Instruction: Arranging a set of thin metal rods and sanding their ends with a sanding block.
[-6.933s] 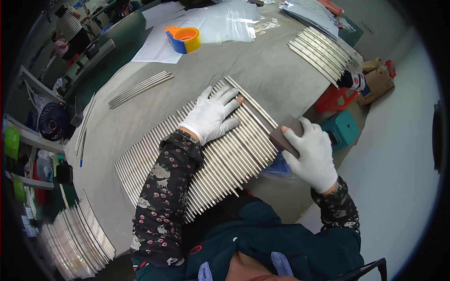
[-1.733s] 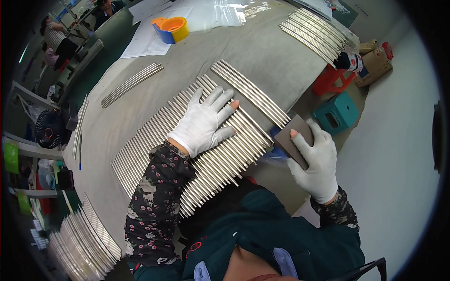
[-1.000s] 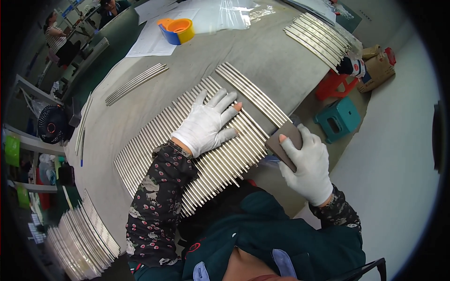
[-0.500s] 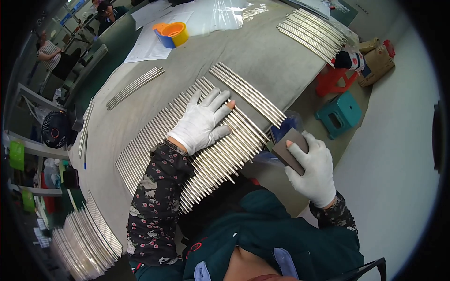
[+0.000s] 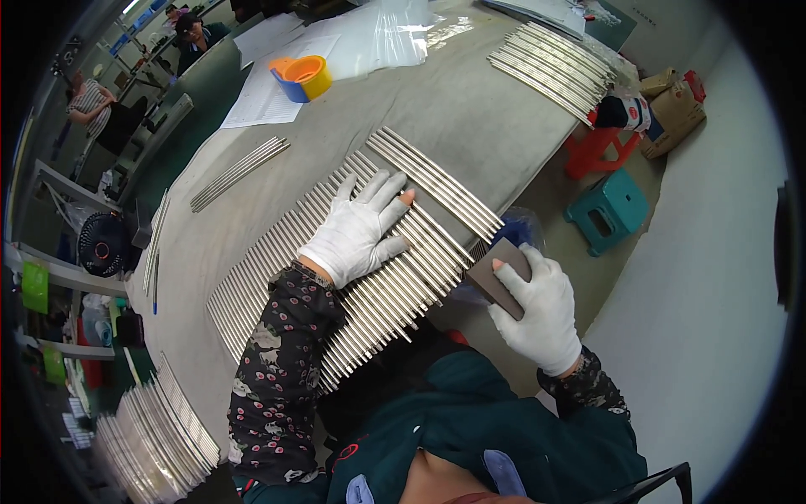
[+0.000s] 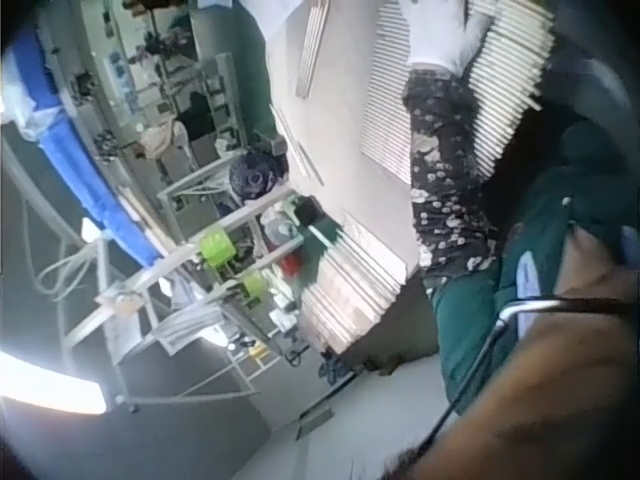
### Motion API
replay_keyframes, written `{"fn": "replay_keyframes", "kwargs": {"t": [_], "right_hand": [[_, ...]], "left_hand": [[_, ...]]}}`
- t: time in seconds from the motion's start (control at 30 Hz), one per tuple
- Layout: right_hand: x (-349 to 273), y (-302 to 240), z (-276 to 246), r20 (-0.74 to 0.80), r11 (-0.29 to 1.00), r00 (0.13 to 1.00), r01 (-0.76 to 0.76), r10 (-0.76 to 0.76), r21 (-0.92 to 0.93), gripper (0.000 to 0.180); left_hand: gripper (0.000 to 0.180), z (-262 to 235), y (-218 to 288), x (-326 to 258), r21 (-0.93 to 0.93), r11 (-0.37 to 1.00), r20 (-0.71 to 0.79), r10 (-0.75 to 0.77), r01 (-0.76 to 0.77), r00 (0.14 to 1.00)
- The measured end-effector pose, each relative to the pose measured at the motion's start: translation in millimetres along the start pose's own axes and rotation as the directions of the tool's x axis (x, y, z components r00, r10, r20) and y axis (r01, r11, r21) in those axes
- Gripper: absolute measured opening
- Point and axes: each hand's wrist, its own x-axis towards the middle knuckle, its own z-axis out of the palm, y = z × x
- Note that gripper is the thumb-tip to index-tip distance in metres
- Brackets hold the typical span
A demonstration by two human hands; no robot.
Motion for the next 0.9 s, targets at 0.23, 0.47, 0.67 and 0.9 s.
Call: {"fn": "replay_keyframes", "kwargs": {"t": [0.23, 0.47, 0.67, 0.9], "right_hand": [[-2.3, 14.7, 2.6, -0.040, 0.998, 0.997, -0.059, 0.059, -0.001, 0.049], [-2.6, 24.4, 4.4, -0.061, 0.997, 0.995, -0.076, 0.076, 0.006, 0.049], [4.7, 28.0, 2.8, -0.073, 0.997, 0.995, -0.071, 0.071, -0.004, 0.050], [11.2, 29.4, 3.6, -0.078, 0.999, 0.996, -0.050, 0.049, -0.014, 0.051]], "left_hand": [[0.066, -0.3, 4.2, 22.5, 0.019, 1.000, 0.016, -0.014, 0.013, 1.000], [0.065, 5.9, 3.9, 46.9, 0.014, 1.000, -0.005, 0.005, -0.005, 1.000], [0.065, 4.1, 4.5, 55.6, 0.016, 1.000, -0.018, 0.002, -0.002, 1.000], [0.065, 4.5, 5.2, 58.6, 0.037, 0.999, -0.017, 0.010, -0.009, 1.000]]}}
